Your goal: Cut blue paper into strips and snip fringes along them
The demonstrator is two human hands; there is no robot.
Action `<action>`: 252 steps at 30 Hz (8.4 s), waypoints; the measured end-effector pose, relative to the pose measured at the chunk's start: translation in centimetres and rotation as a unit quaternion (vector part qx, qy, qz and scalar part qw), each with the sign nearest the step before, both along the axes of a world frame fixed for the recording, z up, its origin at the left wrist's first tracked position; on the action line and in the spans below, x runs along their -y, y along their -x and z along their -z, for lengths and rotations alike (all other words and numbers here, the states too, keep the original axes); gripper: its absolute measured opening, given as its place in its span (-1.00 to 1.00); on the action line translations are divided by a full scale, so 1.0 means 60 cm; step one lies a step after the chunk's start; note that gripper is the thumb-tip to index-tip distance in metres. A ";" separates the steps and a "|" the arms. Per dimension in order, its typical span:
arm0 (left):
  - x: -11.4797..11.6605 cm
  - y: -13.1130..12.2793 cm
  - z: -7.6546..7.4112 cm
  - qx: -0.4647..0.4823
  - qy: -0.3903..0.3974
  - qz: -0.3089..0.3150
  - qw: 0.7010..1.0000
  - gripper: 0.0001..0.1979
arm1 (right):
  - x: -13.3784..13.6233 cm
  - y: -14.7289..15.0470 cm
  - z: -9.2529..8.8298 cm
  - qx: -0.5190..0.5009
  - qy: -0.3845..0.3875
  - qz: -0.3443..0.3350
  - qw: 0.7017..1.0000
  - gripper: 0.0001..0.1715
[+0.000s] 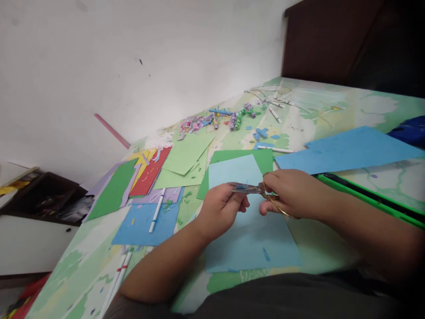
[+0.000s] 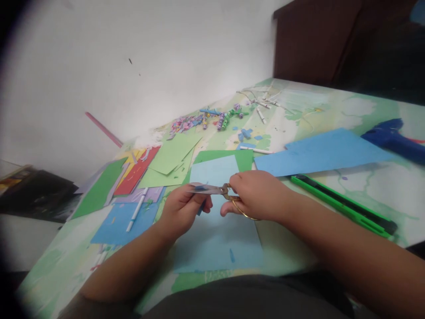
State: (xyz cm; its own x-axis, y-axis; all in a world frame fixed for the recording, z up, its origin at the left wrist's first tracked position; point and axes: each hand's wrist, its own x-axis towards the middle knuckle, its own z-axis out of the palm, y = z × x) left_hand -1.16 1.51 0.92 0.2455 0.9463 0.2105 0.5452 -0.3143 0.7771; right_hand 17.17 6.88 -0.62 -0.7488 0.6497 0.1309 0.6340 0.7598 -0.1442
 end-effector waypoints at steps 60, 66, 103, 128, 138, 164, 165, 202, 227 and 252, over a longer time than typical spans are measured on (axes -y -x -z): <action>-0.003 0.005 0.010 0.128 0.089 -0.009 0.988 -0.72 | 0.005 -0.002 -0.010 -0.038 0.077 0.020 0.996 -0.50; -0.002 -0.001 0.017 0.129 0.078 -0.034 0.988 -0.70 | 0.006 -0.003 -0.009 -0.040 0.111 0.018 0.993 -0.52; 0.001 -0.001 0.010 0.097 0.069 -0.030 0.992 -0.71 | 0.008 0.005 -0.007 0.027 0.027 0.044 0.998 -0.39; -0.021 0.003 0.005 0.263 0.167 -0.099 0.945 -0.78 | -0.029 -0.019 0.015 -0.017 0.263 0.046 0.964 -0.58; -0.020 0.007 -0.006 0.279 0.178 -0.088 0.939 -0.81 | -0.028 -0.003 0.016 -0.176 0.250 0.072 0.949 -0.56; -0.005 -0.005 0.008 0.096 0.099 -0.040 0.990 -0.79 | 0.013 0.015 -0.001 -0.139 0.176 0.057 0.973 -0.66; -0.004 -0.006 0.007 0.098 0.102 -0.040 0.989 -0.80 | 0.014 0.016 -0.002 -0.141 0.174 0.057 0.973 -0.66; 0.001 0.004 -0.001 0.038 0.109 0.028 0.993 -0.76 | 0.013 0.009 0.009 -0.061 0.085 -0.011 0.994 -0.50; -0.002 0.010 -0.018 0.203 0.301 0.073 0.929 -0.80 | 0.007 0.003 -0.001 -0.016 0.040 -0.015 0.999 -0.37; 0.002 -0.004 0.002 0.136 0.184 -0.026 0.973 -0.81 | 0.003 0.003 0.005 -0.040 0.155 -0.002 0.987 -0.62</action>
State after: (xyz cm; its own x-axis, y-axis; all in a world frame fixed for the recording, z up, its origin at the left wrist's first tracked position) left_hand -0.94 1.36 0.81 0.1775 0.9796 -0.0940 0.3113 0.0348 0.9497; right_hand 17.00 6.70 -0.93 -0.7466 0.6650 -0.0157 0.6086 0.6734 -0.4196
